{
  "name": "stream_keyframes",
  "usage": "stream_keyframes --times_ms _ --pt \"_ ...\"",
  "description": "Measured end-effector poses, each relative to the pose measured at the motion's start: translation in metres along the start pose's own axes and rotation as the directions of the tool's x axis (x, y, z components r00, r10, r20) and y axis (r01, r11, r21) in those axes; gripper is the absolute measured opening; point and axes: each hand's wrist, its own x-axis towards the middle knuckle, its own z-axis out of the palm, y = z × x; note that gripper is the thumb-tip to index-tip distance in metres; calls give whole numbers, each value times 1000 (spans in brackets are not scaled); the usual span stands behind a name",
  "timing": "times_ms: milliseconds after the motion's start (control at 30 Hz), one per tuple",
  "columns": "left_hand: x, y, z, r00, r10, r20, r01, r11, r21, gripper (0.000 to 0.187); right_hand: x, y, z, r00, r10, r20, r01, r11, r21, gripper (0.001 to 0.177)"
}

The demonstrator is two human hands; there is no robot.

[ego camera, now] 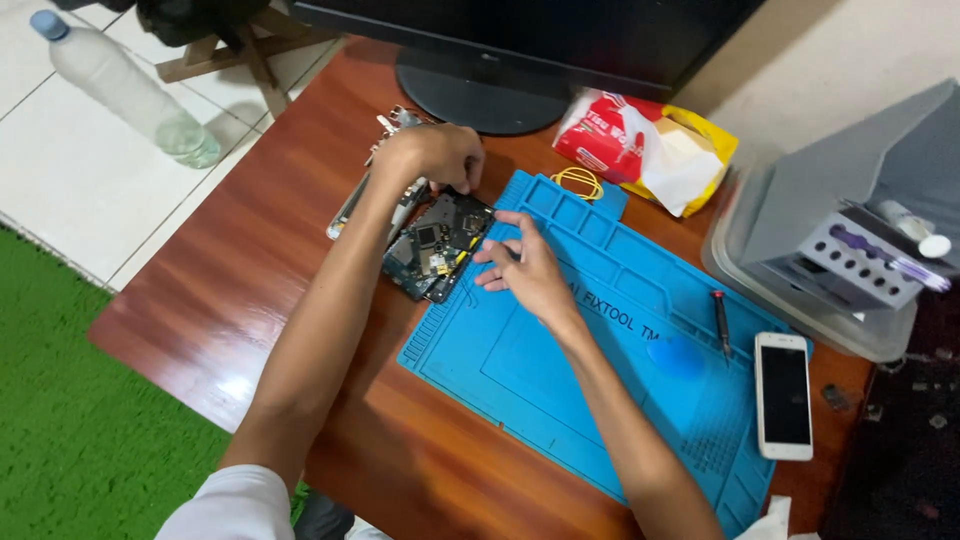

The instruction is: The person disassembles a smartphone on a blue work mat, removing the motherboard and other internal components. They use a screwdriver to unscrew parts and a prying tool to separate the screen assembly from the phone's frame.

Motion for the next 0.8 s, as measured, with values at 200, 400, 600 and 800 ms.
stream_keyframes --times_ms 200,400,600,800 --pt "12 -8 7 999 -37 4 37 998 -41 10 -12 -34 11 999 -40 -20 35 979 -203 58" --pt "6 -2 4 999 -40 -5 39 998 -54 7 -10 -37 21 997 -28 -72 11 975 -224 73" --pt "7 -1 5 1000 -29 4 30 999 -42 8 -17 -47 22 998 -25 -51 10 961 -278 74" --pt "-9 4 -6 998 -10 -63 7 998 -57 19 -14 -42 23 998 -20 -59 2 956 -292 75"
